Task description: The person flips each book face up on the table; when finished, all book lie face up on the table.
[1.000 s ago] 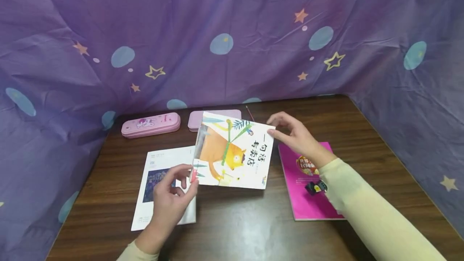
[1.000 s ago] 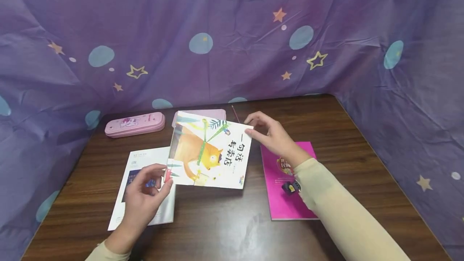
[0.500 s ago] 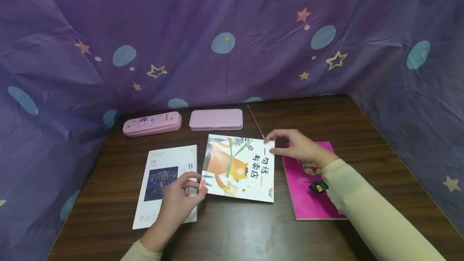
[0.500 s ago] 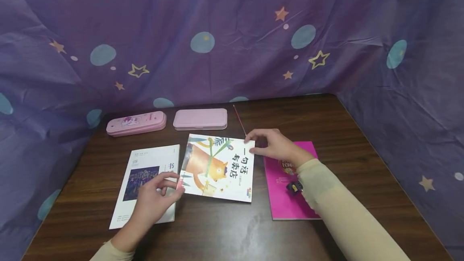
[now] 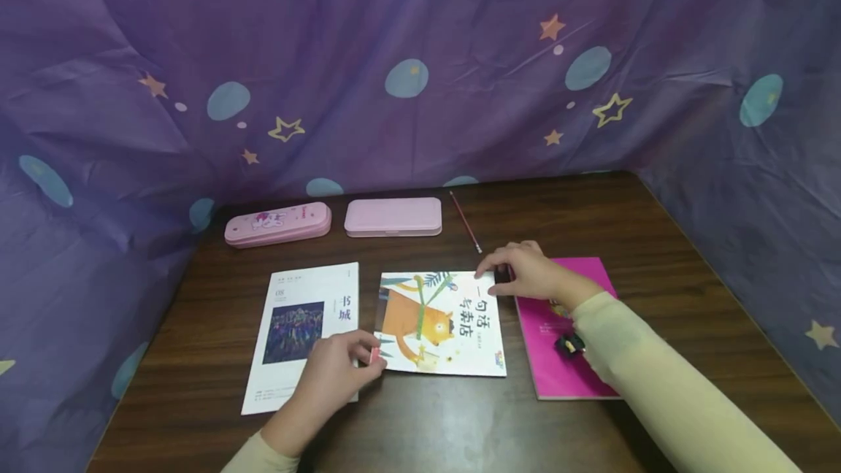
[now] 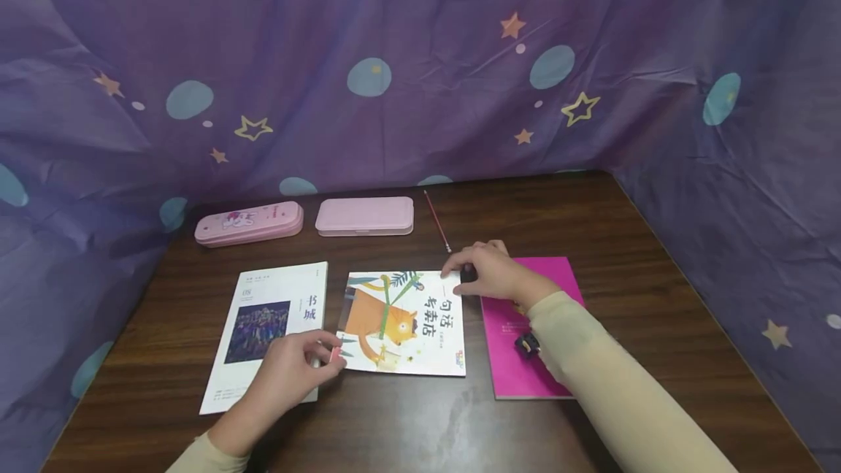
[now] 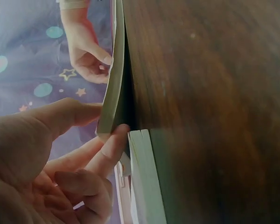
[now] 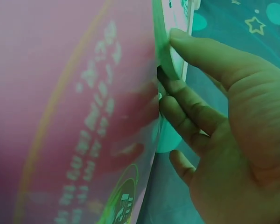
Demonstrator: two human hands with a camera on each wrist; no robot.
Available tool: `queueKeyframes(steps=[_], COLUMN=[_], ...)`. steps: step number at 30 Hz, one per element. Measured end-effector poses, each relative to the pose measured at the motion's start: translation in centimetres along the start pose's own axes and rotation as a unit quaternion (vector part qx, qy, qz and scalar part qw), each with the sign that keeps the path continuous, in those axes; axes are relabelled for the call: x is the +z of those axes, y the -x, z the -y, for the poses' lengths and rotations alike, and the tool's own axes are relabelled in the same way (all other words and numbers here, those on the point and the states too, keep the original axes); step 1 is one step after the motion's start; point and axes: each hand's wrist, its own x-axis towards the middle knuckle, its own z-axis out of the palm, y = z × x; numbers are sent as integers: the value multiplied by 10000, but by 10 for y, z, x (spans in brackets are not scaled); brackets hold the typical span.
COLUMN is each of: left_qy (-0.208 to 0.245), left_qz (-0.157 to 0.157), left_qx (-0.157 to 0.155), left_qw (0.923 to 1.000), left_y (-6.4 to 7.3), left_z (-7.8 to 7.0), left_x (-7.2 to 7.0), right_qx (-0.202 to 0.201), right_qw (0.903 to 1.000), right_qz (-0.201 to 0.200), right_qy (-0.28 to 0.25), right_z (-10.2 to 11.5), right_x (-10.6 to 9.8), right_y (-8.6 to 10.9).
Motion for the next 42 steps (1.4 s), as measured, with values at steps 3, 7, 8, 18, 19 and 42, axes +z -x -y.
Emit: queueKeyframes(steps=[3, 7, 8, 18, 19, 42], left_qy=[-301, -583, -612, -530, -539, -867], left_qz=[116, 339, 417, 1201, 1200, 544], left_qx=[218, 490, 525, 499, 449, 833], left_qw=[9992, 9965, 9959, 9901, 9903, 9913], left_y=[1, 0, -2, -33, -40, -124], left_z=[0, -2, -2, -11, -12, 4], left_x=[0, -1, -1, -18, -19, -14], right_qx=[18, 207, 293, 1166, 1168, 1253], right_qw=[9998, 9995, 9993, 9911, 9908, 9890], right_qz=[52, 86, 74, -202, -232, -304], right_qy=[174, 220, 219, 609, 647, 731], right_z=[1, 6, 8, 37, 40, 89], right_x=[2, 4, 5, 11, 11, 32], right_y=[1, 3, 4, 25, 28, 82])
